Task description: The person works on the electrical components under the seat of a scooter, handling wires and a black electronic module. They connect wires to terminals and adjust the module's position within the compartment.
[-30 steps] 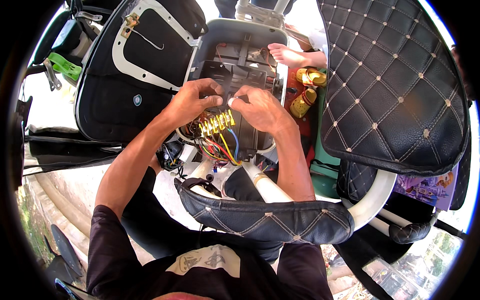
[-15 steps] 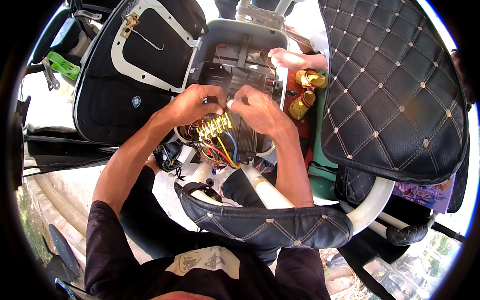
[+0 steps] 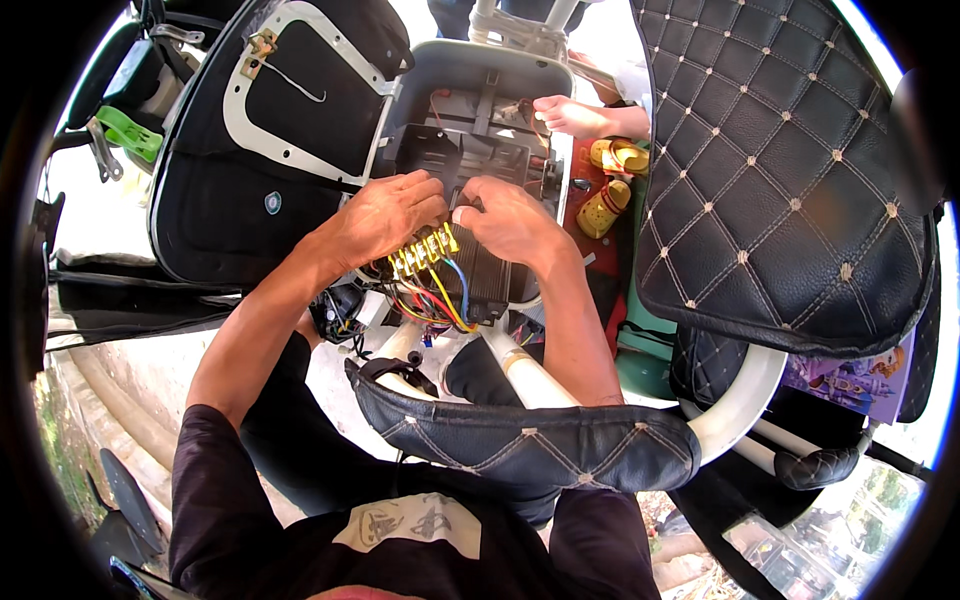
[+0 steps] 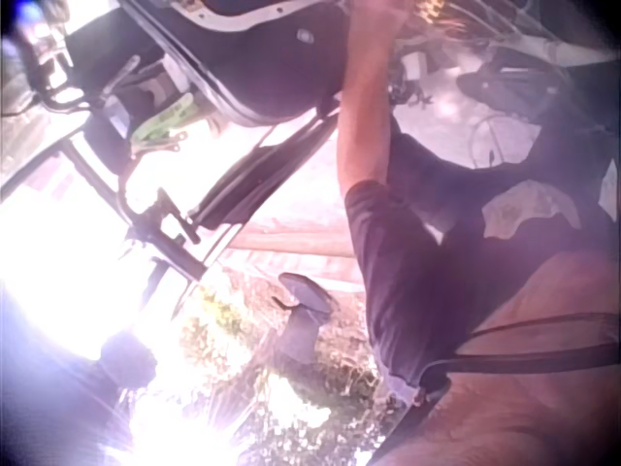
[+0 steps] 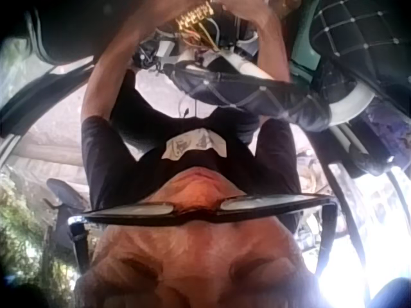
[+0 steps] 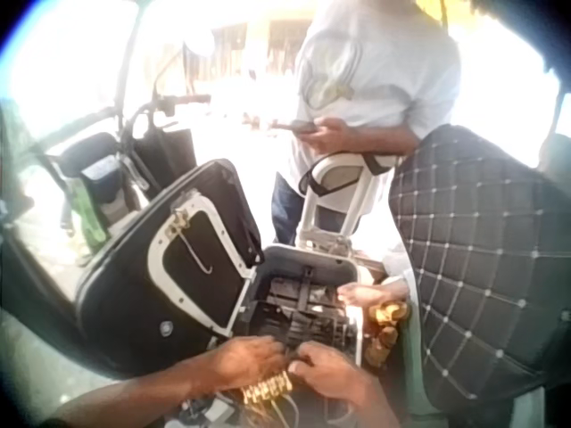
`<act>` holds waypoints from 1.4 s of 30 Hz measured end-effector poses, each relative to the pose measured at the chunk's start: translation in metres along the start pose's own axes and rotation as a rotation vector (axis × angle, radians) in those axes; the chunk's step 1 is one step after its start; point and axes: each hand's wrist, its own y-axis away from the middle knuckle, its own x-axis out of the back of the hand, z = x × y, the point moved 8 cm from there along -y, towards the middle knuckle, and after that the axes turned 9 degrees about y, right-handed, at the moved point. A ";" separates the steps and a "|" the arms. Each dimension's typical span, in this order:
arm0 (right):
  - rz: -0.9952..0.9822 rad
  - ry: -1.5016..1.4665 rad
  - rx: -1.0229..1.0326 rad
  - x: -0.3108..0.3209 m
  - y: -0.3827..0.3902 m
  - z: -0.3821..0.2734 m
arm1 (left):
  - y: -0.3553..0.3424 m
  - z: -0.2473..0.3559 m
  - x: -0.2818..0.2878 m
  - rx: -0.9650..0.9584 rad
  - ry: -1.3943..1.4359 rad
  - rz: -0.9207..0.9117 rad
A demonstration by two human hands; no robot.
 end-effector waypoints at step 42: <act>0.079 0.462 -0.133 0.008 0.003 -0.006 | 0.009 -0.004 0.010 -0.014 0.191 0.119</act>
